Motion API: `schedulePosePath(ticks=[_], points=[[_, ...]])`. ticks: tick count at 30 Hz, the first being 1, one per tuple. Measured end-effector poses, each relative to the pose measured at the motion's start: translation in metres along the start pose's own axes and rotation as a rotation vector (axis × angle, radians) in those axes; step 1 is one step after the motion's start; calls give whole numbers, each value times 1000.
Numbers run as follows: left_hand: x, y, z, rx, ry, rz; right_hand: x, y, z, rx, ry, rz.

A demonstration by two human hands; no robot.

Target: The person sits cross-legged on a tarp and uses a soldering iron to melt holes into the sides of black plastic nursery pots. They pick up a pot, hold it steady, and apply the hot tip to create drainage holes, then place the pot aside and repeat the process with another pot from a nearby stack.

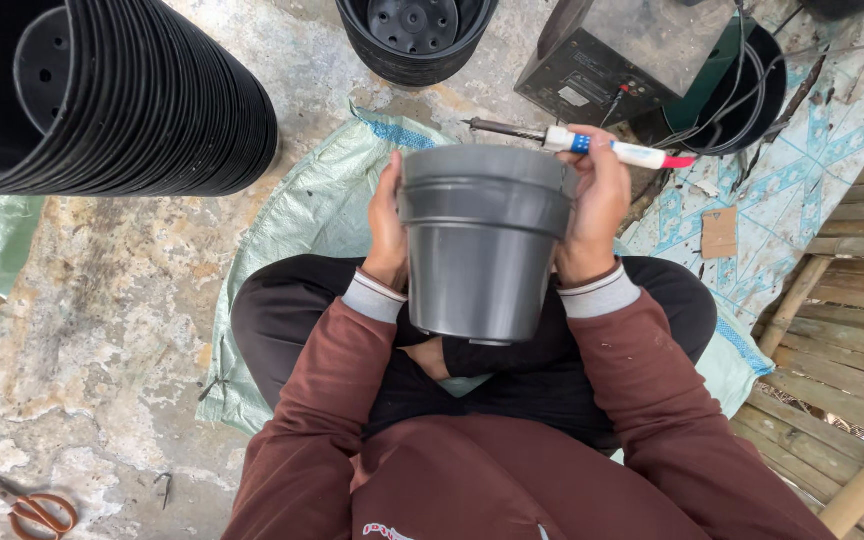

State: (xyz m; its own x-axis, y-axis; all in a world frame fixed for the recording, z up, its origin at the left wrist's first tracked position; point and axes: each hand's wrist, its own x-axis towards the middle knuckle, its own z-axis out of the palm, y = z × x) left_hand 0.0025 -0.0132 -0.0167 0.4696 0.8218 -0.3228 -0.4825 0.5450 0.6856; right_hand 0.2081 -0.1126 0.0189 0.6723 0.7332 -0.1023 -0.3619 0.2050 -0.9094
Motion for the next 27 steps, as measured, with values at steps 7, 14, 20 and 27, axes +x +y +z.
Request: schedulePosePath(ticks=[7,14,20,27], points=[[-28,38,12,720,-67,908,-10,-19,10,-221,-11,-241],[-52,52,35,1075,-248,1045,-17,-16,16,-401,-136,-311],[-44,37,33,1140,-254,840,-19,-15,14,-451,-203,-307],[-40,24,24,1091,-187,836,-6,-15,11,-206,-157,-233]])
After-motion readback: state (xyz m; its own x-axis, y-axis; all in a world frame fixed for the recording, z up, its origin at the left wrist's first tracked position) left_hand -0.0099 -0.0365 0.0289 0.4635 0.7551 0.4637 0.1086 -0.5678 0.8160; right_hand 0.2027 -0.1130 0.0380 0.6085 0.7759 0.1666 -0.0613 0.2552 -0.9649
